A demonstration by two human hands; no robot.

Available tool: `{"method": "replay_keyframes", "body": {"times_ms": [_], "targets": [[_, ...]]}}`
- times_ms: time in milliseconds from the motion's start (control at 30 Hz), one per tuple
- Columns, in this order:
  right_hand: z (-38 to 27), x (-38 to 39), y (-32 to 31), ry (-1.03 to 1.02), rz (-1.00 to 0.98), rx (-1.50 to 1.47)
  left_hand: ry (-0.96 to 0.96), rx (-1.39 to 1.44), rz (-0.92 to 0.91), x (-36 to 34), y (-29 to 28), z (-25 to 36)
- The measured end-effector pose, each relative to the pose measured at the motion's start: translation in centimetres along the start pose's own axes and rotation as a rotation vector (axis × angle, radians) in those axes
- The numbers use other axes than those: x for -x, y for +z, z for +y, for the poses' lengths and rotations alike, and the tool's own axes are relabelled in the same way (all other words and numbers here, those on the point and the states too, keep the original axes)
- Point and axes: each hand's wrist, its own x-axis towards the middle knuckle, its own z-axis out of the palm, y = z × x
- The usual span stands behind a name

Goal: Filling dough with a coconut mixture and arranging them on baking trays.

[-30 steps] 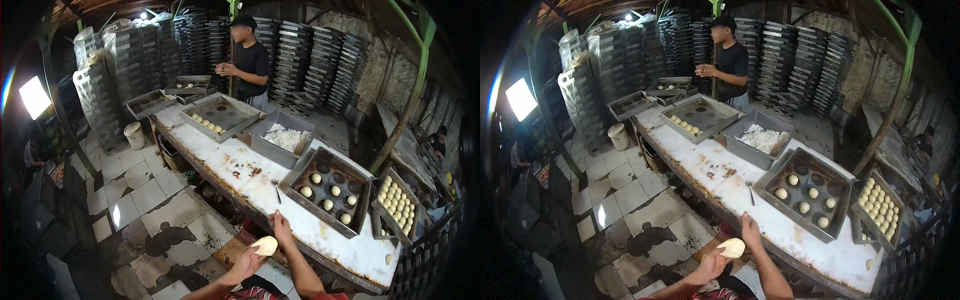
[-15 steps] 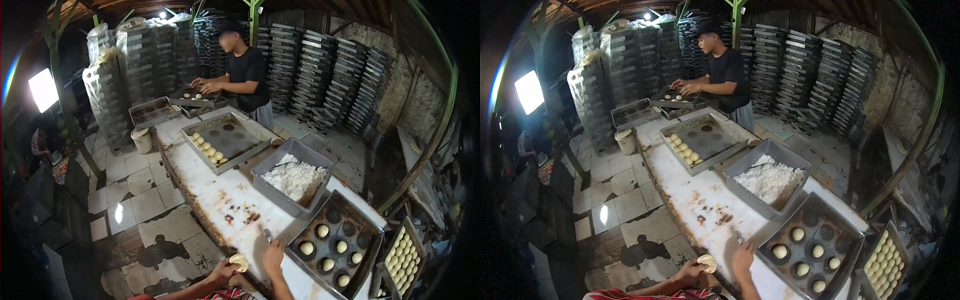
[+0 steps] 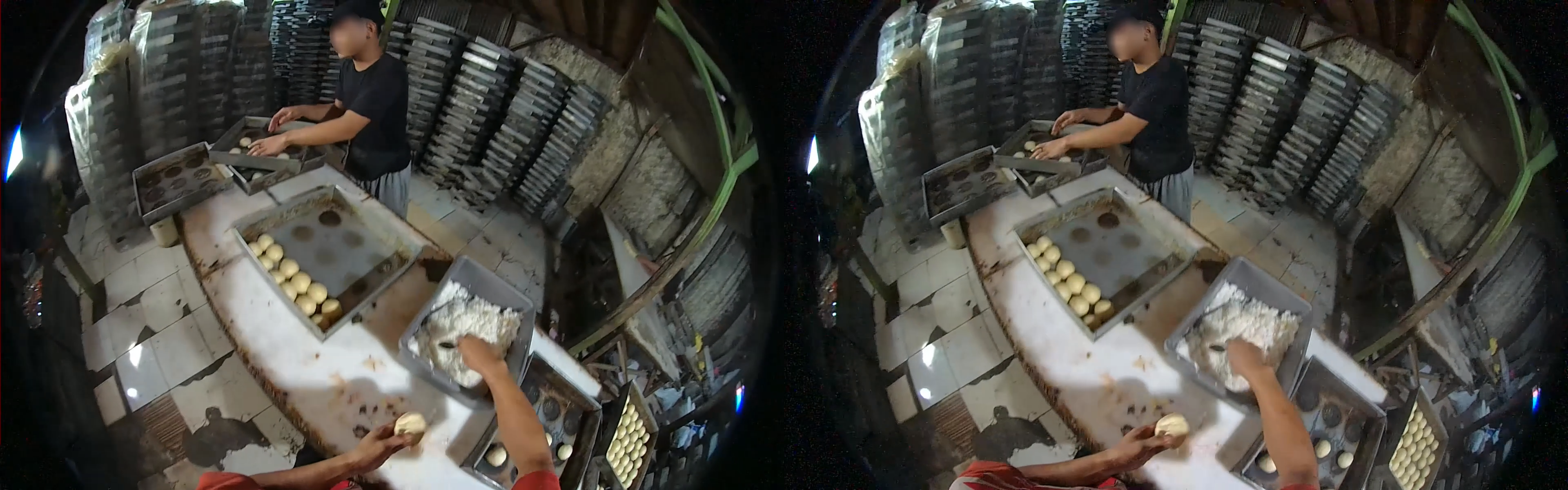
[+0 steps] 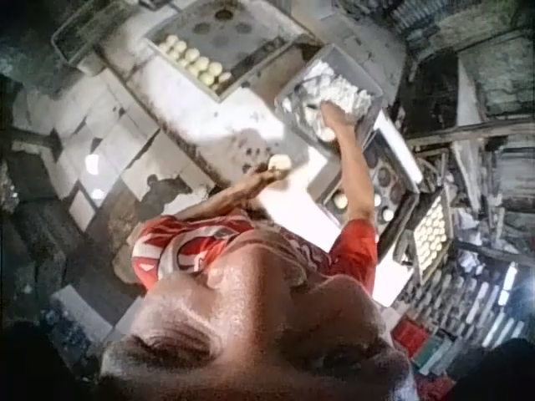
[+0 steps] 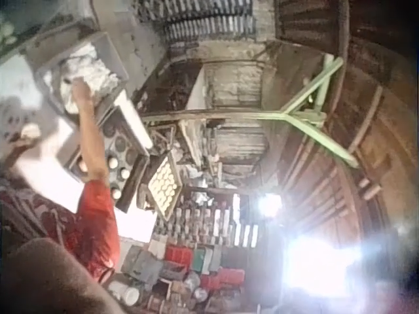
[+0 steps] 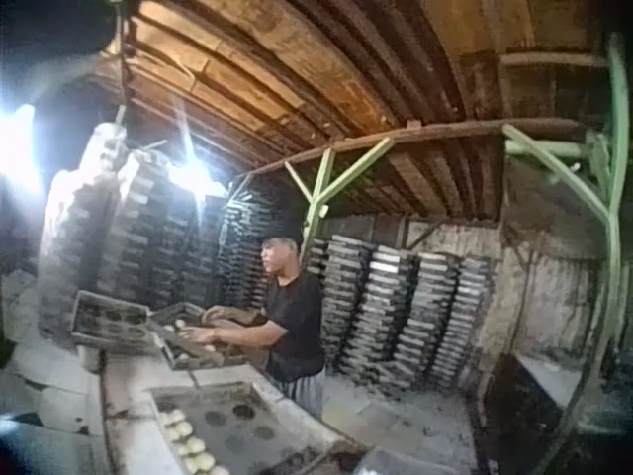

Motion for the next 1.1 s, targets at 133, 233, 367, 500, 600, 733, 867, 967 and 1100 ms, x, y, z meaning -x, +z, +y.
{"method": "replay_keyframes", "body": {"times_ms": [133,233,367,500,600,733,867,967,1100], "targets": [[-4.2,-2.8,-0.2,-0.083,-0.279,0.055,-0.014,0.042,0.067,0.6,-2.9,4.1],[-4.9,-2.6,-0.5,-0.100,-0.375,-0.009,-0.182,0.020,0.127,0.8,-4.9,5.9],[-1.6,-0.8,-0.7,0.089,-0.466,-0.459,-0.208,-0.008,0.218,-0.8,-5.0,8.2],[3.5,1.4,-0.3,0.161,-0.219,-0.505,-0.224,-0.334,0.270,-3.8,-5.1,9.6],[4.7,4.9,0.6,0.163,0.096,-0.610,-0.145,-0.247,0.264,-3.3,1.8,13.0],[2.3,8.4,-1.4,0.352,0.176,-0.803,0.001,-0.072,0.226,-4.8,3.3,9.8],[0.0,12.8,1.6,0.318,0.594,-0.987,0.087,0.019,0.220,-6.8,6.2,6.3],[-4.2,15.0,2.2,0.317,0.858,-0.866,0.087,0.161,0.221,-8.7,9.2,4.3],[-8.0,16.3,7.0,0.219,1.016,-0.785,0.192,0.294,0.255,-8.9,12.6,4.6]]}}
